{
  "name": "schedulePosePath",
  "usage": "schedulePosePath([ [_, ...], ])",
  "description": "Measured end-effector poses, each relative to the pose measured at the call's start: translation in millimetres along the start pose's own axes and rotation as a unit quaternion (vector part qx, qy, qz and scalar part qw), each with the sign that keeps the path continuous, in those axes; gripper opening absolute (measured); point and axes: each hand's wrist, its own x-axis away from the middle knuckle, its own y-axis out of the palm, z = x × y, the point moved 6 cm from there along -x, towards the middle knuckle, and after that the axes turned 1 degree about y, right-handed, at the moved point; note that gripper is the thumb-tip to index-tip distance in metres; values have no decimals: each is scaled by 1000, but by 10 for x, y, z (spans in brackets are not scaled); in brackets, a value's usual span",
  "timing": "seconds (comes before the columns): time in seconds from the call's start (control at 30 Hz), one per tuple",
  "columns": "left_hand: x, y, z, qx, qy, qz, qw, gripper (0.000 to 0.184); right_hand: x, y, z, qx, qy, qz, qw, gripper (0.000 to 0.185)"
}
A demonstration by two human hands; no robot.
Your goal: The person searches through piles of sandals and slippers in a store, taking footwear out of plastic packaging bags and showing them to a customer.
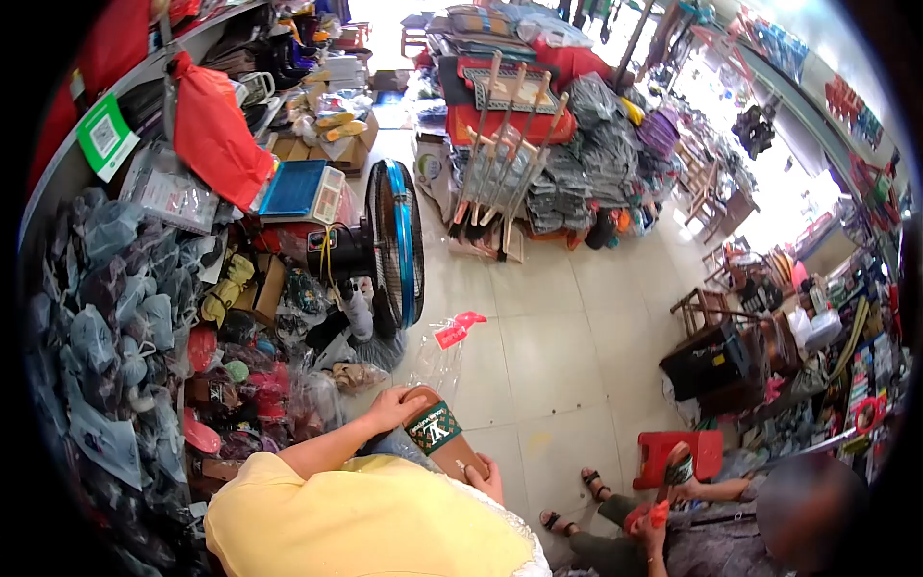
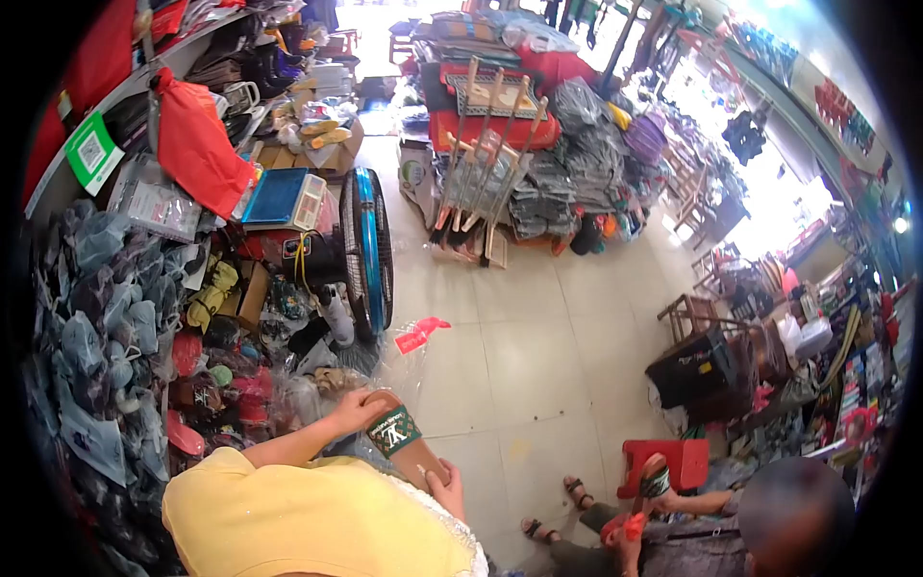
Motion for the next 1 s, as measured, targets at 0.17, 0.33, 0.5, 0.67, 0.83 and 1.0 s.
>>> schedulePosePath([
  [0.17, -54, 167, -67, 31, 28, 15, 999, 36, 212, -130, -680, 296, -231, 183, 909, 48],
  [0.33, -96, 357, 171, 76, 63, -40, 994, 30, 348, 147, -849, 514, -439, 48, 735, 43],
  [0.5, -140, 411, 142, 103, 27, -48, 993, 33, 297, 522, -1156, 614, -437, 5, 657, 30],
  [0.67, -160, 407, 92, 133, 56, -13, 989, 32, 110, 705, -1270, 627, -418, -33, 656, 25],
  [0.83, -74, 382, 6, 168, -40, -119, 978, 30, -3, 1050, -1138, 552, -489, -194, 647, 49],
  [1.0, -55, 197, 387, 175, 38, -103, 978, 57, -87, 1276, -1428, 574, -477, -179, 641, 53],
])
